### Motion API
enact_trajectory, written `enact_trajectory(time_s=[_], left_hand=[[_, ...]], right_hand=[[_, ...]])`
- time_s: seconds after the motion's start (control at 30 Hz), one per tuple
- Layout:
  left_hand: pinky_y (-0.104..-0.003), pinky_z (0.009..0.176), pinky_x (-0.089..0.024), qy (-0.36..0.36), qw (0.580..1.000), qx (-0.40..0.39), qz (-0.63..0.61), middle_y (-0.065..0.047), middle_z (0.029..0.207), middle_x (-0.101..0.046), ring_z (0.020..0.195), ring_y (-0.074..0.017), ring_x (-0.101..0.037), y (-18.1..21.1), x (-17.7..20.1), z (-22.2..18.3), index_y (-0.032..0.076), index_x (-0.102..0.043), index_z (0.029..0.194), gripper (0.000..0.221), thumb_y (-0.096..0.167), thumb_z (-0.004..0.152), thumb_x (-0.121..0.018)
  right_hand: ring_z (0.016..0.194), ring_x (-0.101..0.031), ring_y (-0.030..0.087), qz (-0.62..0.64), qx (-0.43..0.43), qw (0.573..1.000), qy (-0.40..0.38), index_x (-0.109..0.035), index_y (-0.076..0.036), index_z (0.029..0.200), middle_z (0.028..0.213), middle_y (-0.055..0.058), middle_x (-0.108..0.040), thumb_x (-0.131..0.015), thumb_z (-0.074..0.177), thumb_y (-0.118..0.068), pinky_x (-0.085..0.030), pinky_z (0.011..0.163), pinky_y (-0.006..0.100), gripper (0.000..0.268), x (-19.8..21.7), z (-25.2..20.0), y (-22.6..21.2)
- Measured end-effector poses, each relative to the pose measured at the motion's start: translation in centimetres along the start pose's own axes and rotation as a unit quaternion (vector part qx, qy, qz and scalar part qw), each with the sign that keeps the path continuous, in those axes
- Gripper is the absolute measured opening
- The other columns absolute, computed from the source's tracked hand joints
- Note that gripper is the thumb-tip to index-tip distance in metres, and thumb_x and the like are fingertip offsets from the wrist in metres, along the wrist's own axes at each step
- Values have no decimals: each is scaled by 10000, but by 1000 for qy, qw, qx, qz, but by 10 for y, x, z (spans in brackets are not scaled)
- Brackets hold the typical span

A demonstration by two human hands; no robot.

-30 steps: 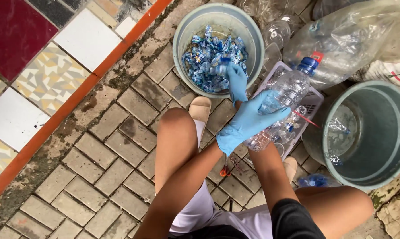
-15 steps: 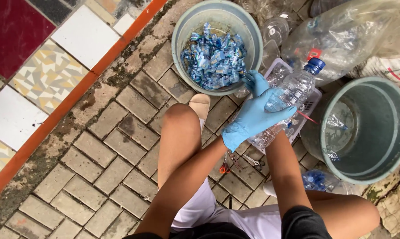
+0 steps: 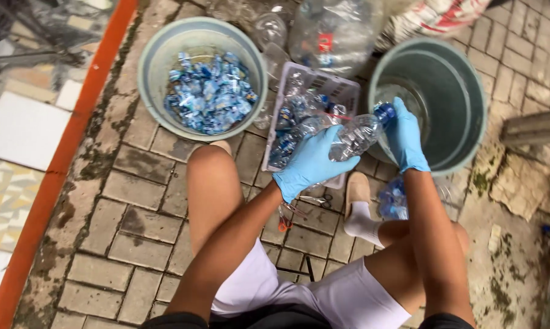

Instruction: Removing labels and caps from plastic bottles and sorting them into bins for recycling

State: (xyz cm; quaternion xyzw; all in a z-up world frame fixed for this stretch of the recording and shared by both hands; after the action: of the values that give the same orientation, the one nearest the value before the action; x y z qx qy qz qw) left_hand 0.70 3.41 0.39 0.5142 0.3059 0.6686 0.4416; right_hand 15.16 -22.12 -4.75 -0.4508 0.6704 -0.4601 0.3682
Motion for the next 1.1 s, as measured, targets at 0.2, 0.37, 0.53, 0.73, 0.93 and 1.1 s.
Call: enact_trajectory(time_s=[0.2,0.37,0.53,0.73,0.93,1.1], left_hand=[[-448,904,-549,-67,993,-61,71,-170,1109,-745,960,-353,-754,-3,-45,-3,102,-550,1339,850,625,709,-780],[-446,909,-516,-103,987,-75,92,-160,1124,-734,980,-344,-742,4,-58,-10,120,-528,1384,828,602,756,-769],[-423,908,-481,-118,983,-96,104,-176,1145,-720,952,-352,-727,29,-52,-15,83,-507,1424,795,527,824,-781],[-397,855,-484,-87,972,-166,143,-175,1074,-673,882,-357,-686,40,-57,-19,22,-504,1427,804,420,807,-826],[-373,851,-486,-46,964,-224,134,-138,1049,-677,884,-313,-697,45,-60,-21,7,-537,1399,802,384,775,-873],[-393,815,-497,-47,971,-211,106,-160,1028,-671,847,-354,-681,49,-62,-23,15,-534,1396,850,426,740,-885]], right_hand=[[672,-728,213,-303,92,943,-105,-772,-99,898,756,114,-728,-538,1103,-415,-577,700,315,443,65,-86,-49],[648,-685,150,-314,52,948,-29,-749,-167,762,659,44,-692,-585,1046,-558,-563,711,292,511,77,-91,-26],[706,-608,97,-267,100,958,16,-760,-179,710,637,8,-691,-726,946,-497,-524,760,310,397,68,-109,-11],[661,-518,29,-273,155,949,1,-684,-160,599,539,-47,-608,-775,923,-401,-497,709,247,413,70,-125,-15],[646,-460,23,-219,168,961,-1,-625,-180,555,533,-149,-489,-774,917,-326,-451,669,229,419,75,-121,-7],[580,-400,28,-172,218,961,-1,-545,-189,513,505,-153,-459,-785,949,-240,-379,587,197,501,76,-116,-1]])
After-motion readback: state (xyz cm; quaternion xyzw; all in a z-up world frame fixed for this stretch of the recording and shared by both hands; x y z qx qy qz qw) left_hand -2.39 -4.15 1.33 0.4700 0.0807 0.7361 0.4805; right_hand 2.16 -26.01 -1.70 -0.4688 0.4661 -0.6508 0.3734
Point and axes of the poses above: each hand's wrist, its own z-axis towards the middle knuckle, its own x-axis out of the back of the hand, y = z × x, the point moved 1 cm from there along z, towards the middle knuckle
